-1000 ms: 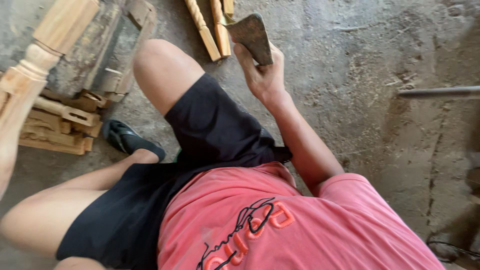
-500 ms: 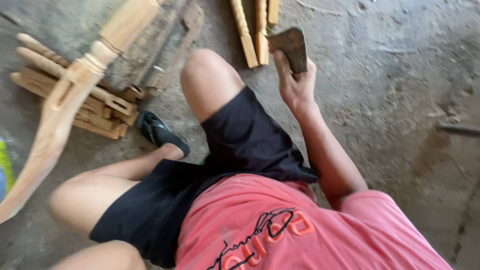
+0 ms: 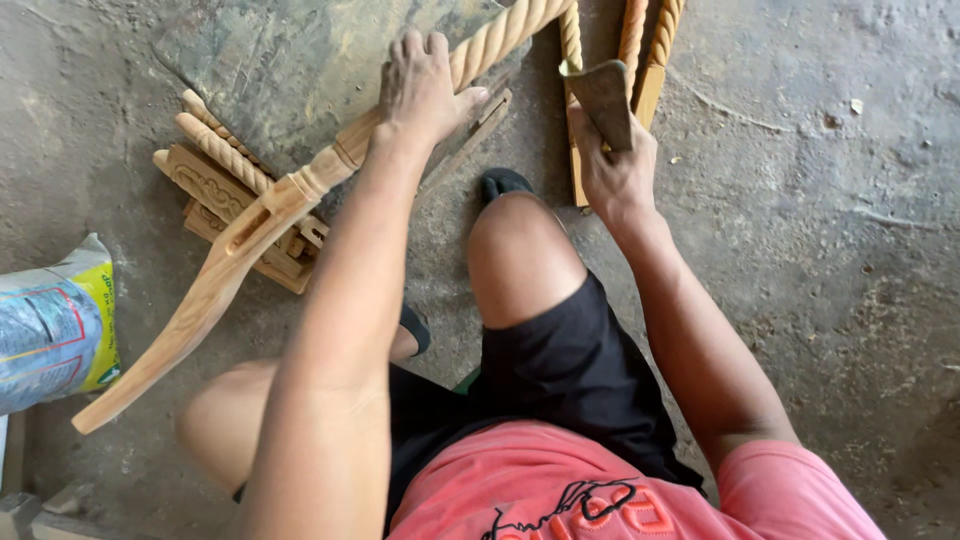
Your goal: The person sands a decorative wooden chair leg by hand with a piece of sandpaper, moving the paper along the length and around the carved details of the wood.
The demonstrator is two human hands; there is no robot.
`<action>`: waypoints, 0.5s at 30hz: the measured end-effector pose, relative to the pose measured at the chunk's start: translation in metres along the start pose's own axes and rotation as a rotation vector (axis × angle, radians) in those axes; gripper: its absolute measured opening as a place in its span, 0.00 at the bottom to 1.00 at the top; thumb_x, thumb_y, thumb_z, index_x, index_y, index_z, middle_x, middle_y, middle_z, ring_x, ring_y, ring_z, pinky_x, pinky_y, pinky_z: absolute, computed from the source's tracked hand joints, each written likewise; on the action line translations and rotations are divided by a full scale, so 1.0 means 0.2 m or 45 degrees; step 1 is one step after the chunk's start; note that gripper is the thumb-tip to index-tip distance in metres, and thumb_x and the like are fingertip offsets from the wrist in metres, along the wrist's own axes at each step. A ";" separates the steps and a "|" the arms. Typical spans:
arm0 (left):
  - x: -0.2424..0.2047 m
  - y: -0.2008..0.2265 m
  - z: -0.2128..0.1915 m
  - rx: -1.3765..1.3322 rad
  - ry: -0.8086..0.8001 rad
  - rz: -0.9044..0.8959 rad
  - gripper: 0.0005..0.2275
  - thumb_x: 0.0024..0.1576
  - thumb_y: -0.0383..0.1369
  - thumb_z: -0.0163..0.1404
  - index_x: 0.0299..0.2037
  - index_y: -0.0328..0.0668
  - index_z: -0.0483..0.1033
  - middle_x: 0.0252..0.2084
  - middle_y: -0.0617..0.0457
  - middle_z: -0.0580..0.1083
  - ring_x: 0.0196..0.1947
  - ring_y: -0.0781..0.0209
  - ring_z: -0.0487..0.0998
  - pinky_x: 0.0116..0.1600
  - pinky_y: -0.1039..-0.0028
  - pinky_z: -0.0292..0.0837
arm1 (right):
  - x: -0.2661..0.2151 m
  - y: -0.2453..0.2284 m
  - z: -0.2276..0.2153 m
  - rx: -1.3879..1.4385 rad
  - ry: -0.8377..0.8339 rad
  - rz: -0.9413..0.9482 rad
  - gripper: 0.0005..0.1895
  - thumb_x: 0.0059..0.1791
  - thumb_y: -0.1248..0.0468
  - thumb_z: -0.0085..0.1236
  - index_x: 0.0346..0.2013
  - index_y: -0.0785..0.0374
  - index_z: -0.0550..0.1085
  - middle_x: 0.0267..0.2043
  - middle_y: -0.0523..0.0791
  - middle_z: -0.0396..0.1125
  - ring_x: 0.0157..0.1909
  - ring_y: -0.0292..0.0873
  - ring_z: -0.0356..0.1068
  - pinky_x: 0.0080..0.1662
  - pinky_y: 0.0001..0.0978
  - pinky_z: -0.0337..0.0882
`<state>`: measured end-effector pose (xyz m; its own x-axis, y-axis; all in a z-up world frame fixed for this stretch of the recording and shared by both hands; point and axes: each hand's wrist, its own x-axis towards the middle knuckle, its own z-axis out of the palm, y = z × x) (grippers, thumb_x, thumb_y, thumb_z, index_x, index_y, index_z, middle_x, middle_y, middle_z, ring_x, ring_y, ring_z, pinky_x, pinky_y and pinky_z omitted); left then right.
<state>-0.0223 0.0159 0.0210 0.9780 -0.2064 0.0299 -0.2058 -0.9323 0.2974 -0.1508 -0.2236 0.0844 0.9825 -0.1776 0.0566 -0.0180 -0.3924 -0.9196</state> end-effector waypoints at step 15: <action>0.05 -0.07 0.13 0.099 0.070 0.209 0.15 0.61 0.42 0.55 0.44 0.36 0.70 0.40 0.43 0.70 0.40 0.53 0.71 0.43 0.62 0.70 | 0.56 0.23 0.52 -1.065 0.023 -0.721 0.28 0.52 0.64 0.50 0.66 0.69 0.72 0.71 0.57 0.62 0.74 0.65 0.47 0.64 0.77 0.30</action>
<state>-0.0102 0.0192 -0.0067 0.9309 -0.3432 0.1251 -0.3630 -0.9079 0.2096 -0.0217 -0.1672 0.0084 0.8839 0.2204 0.4125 0.3194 -0.9288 -0.1882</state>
